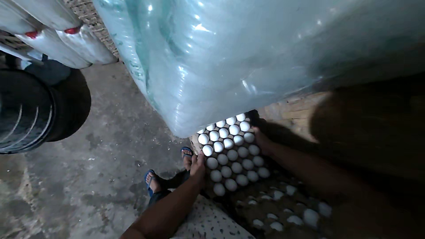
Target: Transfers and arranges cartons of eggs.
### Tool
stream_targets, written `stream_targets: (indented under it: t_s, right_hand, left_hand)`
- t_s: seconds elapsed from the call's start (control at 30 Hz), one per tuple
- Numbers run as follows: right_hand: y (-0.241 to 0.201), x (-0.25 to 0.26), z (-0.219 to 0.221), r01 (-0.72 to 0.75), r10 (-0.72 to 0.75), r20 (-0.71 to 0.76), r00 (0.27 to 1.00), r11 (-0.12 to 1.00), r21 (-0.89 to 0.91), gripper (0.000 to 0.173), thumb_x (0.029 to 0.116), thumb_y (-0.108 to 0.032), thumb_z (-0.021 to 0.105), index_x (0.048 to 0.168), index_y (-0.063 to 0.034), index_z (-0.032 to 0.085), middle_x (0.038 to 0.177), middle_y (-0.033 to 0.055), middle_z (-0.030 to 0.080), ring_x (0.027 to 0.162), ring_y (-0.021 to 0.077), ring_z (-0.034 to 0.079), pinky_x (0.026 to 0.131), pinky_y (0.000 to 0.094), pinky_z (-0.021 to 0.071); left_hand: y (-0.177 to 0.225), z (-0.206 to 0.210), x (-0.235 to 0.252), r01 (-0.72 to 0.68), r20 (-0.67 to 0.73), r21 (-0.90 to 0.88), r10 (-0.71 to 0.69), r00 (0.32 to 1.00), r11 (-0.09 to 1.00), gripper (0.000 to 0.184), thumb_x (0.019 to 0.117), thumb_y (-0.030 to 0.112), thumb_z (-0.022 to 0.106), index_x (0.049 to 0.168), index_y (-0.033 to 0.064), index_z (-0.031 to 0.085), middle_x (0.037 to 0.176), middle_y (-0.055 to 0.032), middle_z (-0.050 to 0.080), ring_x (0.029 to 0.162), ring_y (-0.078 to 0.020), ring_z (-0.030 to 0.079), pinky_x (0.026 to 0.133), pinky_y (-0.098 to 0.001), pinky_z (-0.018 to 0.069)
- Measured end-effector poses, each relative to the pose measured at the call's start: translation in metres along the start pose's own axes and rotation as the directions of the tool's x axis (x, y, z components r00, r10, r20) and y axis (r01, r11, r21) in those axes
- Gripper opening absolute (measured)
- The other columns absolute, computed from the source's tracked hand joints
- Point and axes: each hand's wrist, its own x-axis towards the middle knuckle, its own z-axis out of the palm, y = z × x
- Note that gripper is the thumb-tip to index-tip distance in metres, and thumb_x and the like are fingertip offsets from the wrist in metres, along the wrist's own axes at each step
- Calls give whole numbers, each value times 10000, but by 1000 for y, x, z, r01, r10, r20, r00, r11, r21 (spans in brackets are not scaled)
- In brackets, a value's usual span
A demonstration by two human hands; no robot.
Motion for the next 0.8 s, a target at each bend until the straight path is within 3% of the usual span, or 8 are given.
stream_targets:
  t_s: [0.07, 0.23, 0.37, 0.5, 0.57, 0.67, 0.8]
  right_hand:
    - [-2, -3, 7, -21, 21, -2, 1000, 998, 59, 621, 1111, -500, 171, 1373, -79, 545, 1243, 139, 634, 1087, 213, 624, 915, 432, 531]
    - [-6, -13, 13, -58, 61, -24, 998, 994, 96, 653, 1083, -575, 199, 1365, -107, 556, 1220, 140, 649, 1086, 240, 639, 890, 480, 544]
    - [-4, -11, 15, -65, 68, -61, 996, 996, 53, 683, 1081, -582, 211, 1382, -74, 555, 1282, 178, 629, 1142, 276, 617, 938, 515, 516]
    - [-2, -4, 24, -76, 76, -109, 991, 997, 3, 699, 1082, -580, 223, 1417, -50, 533, 1355, 206, 600, 1228, 310, 590, 1000, 544, 489]
    - [-11, -13, 31, -37, 26, -124, 992, 996, -83, 687, 1106, -532, 210, 1439, -15, 515, 1411, 230, 567, 1308, 323, 550, 1077, 539, 446]
    - [-21, -23, 41, -49, 29, -145, 989, 989, -140, 724, 1097, -564, 218, 1371, 4, 574, 1351, 232, 605, 1261, 318, 578, 1056, 527, 459]
    - [-21, -20, 44, -79, 49, -160, 986, 980, -182, 744, 1090, -580, 221, 1385, 9, 567, 1400, 252, 572, 1323, 350, 536, 1094, 560, 421]
  left_hand:
    - [-2, -5, -1, -4, 4, -13, 4, 1000, 1000, 562, 1096, 455, 426, 1522, 89, 426, 1392, -212, 579, 1252, -315, 580, 1042, -521, 482]
    - [-10, -10, -5, -22, 11, -108, 23, 1000, 994, 519, 1102, 411, 432, 1512, 95, 424, 1354, -197, 596, 1208, -286, 600, 1013, -487, 503]
    - [-22, -14, 6, -41, 25, -47, 42, 999, 998, 573, 1100, 437, 413, 1558, 94, 382, 1477, -207, 518, 1323, -306, 534, 1080, -506, 458]
    - [-31, -20, 23, -13, 46, -60, 16, 999, 998, 622, 1097, 453, 408, 1604, 105, 315, 1620, -178, 371, 1472, -318, 392, 1176, -531, 361]
    - [-34, -24, 20, -3, 44, -109, 8, 999, 994, 601, 1104, 433, 401, 1597, 99, 323, 1580, -186, 422, 1425, -319, 446, 1143, -525, 402]
    - [-42, -31, 17, 26, 24, -210, -22, 999, 977, 561, 1098, 435, 423, 1549, 102, 402, 1457, -186, 542, 1294, -307, 555, 1054, -518, 476]
    - [-42, -34, 12, 26, 27, -275, -19, 999, 961, 558, 1093, 407, 457, 1553, 98, 389, 1472, -181, 532, 1290, -300, 559, 1048, -507, 480]
